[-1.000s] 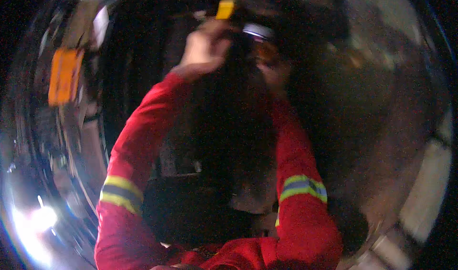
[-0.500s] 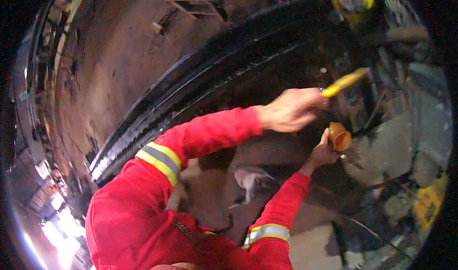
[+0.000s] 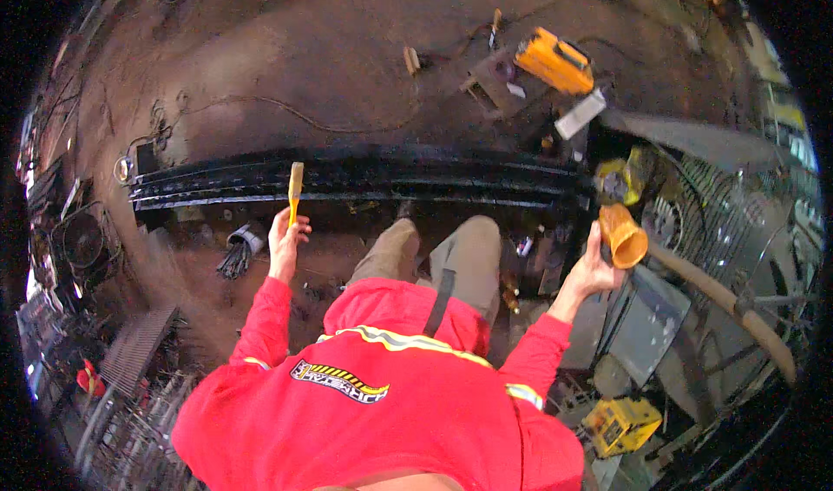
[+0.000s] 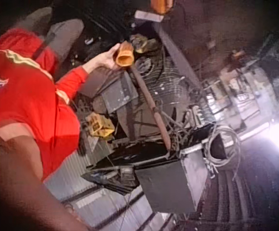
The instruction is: The person pours a yellow liquid from a bottle into a small cup and uses a brush to apply the liquid to a large, curved metal structure. The person repeatedly dips the brush into the cup to reload the coating and continues to apply it to the metal surface.
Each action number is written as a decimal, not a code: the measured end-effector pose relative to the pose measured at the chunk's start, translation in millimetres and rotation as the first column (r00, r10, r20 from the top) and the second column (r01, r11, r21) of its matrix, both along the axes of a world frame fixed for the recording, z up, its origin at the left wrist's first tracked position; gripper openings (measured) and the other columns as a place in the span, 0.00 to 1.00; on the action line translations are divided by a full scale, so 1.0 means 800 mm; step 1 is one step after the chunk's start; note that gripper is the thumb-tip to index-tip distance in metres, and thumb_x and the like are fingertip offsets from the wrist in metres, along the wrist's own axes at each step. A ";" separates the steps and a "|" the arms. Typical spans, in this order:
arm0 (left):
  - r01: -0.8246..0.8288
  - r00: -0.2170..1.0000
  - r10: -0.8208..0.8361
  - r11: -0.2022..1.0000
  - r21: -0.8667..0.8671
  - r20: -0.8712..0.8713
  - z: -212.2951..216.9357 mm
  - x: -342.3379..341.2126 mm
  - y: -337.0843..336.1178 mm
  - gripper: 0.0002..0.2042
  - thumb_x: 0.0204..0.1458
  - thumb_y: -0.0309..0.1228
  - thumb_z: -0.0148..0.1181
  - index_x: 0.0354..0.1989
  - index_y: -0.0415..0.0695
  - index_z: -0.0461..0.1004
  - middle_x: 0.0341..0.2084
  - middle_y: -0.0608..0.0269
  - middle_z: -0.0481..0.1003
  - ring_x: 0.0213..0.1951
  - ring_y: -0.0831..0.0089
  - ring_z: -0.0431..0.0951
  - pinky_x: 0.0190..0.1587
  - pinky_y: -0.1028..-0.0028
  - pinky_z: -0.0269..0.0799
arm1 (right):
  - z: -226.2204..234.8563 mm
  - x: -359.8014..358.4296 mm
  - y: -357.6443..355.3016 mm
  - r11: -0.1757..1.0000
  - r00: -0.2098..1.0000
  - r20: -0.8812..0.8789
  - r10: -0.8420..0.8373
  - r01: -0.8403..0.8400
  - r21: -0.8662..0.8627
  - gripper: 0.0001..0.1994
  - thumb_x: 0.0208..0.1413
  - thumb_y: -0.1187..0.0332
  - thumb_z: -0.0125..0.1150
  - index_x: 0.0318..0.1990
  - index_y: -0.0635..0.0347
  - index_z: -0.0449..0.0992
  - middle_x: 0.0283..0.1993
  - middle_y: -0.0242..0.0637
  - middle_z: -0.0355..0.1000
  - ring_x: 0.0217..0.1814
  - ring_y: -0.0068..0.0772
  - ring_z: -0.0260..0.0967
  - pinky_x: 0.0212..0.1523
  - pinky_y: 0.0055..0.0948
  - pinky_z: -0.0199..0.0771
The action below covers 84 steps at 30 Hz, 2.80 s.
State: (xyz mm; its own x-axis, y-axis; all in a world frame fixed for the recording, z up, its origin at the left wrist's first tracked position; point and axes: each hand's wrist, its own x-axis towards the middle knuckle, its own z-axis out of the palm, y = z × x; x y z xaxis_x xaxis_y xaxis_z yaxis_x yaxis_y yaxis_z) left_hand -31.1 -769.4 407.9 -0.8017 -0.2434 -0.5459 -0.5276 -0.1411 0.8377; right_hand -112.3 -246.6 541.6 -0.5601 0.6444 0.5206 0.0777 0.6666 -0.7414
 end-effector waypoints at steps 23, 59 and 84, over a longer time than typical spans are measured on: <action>-0.987 0.154 0.944 0.132 -0.091 -0.291 0.079 -0.005 -0.046 0.22 0.50 0.19 0.49 0.55 0.45 0.61 0.20 0.67 0.66 0.15 0.83 0.63 0.14 0.83 0.58 | 0.063 -0.550 -0.469 0.099 0.168 -0.205 0.964 -0.947 -0.306 0.18 0.36 0.74 0.76 0.37 0.63 0.76 0.37 0.31 0.71 0.42 0.28 0.68 0.47 0.28 0.68; -0.929 -0.292 0.922 -0.337 -0.154 -0.256 0.055 -0.200 -0.222 0.16 0.53 0.22 0.46 0.51 0.42 0.66 0.22 0.63 0.69 0.15 0.80 0.66 0.14 0.80 0.62 | 0.184 -0.614 -0.978 -0.677 -0.610 -0.299 0.733 -0.618 -0.399 0.25 0.35 0.68 0.77 0.44 0.59 0.73 0.41 0.29 0.74 0.44 0.22 0.69 0.50 0.25 0.66; -0.362 -0.869 0.371 -0.928 -0.092 -0.328 0.151 -0.515 0.037 0.18 0.54 0.28 0.49 0.54 0.46 0.66 0.26 0.68 0.68 0.25 0.81 0.66 0.27 0.79 0.62 | 0.196 -0.666 -1.060 -0.967 -0.943 -0.304 -0.136 0.193 -0.164 0.28 0.39 0.65 0.78 0.49 0.61 0.73 0.46 0.36 0.72 0.48 0.30 0.70 0.51 0.29 0.69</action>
State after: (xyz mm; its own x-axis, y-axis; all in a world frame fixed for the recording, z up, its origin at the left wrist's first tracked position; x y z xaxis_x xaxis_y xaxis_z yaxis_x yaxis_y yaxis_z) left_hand -443.5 -739.5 529.0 0.9693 -0.0928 -0.2278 0.2257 -0.0324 0.9737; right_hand -644.8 -1094.7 698.0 0.5107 -0.6582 0.5531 0.2569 -0.4972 -0.8288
